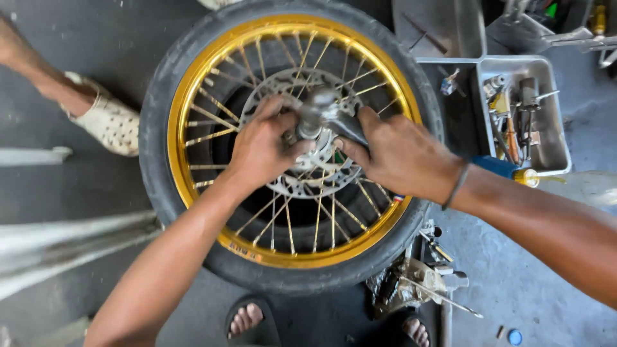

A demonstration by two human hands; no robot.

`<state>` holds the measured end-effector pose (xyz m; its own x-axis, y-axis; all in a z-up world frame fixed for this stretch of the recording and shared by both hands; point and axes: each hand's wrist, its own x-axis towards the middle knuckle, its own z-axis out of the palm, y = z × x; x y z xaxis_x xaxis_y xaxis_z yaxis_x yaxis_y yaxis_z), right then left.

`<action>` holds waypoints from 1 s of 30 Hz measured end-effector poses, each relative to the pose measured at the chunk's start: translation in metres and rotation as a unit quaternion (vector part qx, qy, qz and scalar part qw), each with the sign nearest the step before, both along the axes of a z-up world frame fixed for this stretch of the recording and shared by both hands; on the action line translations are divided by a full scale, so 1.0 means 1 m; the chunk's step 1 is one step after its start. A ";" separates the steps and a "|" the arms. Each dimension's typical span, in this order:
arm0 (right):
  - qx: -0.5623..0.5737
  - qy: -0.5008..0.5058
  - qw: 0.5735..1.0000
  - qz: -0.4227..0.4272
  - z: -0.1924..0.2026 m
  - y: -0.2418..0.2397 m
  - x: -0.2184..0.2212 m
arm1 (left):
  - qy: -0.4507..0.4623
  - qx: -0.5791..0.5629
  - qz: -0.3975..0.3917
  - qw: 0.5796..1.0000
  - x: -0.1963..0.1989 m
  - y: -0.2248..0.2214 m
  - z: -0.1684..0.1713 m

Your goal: Seating a bearing into a motorcycle wheel hub using a hammer and a metal punch.

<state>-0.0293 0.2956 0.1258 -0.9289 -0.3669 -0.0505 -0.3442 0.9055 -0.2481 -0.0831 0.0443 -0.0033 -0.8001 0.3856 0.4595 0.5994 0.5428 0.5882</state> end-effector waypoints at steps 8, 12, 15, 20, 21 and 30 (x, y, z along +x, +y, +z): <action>-0.138 0.187 0.965 0.120 0.021 -0.004 0.008 | -0.005 0.022 -0.014 1.000 0.008 0.000 0.012; 0.027 -0.012 0.999 0.014 0.017 0.000 -0.005 | -0.017 0.013 -0.002 1.000 0.005 0.001 0.018; -0.042 -0.025 0.999 0.017 0.031 0.003 0.008 | -0.003 -0.014 -0.009 1.000 0.010 -0.001 0.006; -0.086 0.084 0.993 0.019 0.061 0.005 0.010 | -0.027 -0.057 -0.026 0.998 0.006 -0.003 0.017; -0.086 0.084 0.993 0.018 0.061 0.007 0.010 | -0.027 -0.057 -0.027 0.998 0.004 -0.002 0.013; -0.157 0.151 0.971 0.101 0.062 0.003 0.012 | -0.015 -0.064 -0.006 0.998 0.004 -0.002 0.009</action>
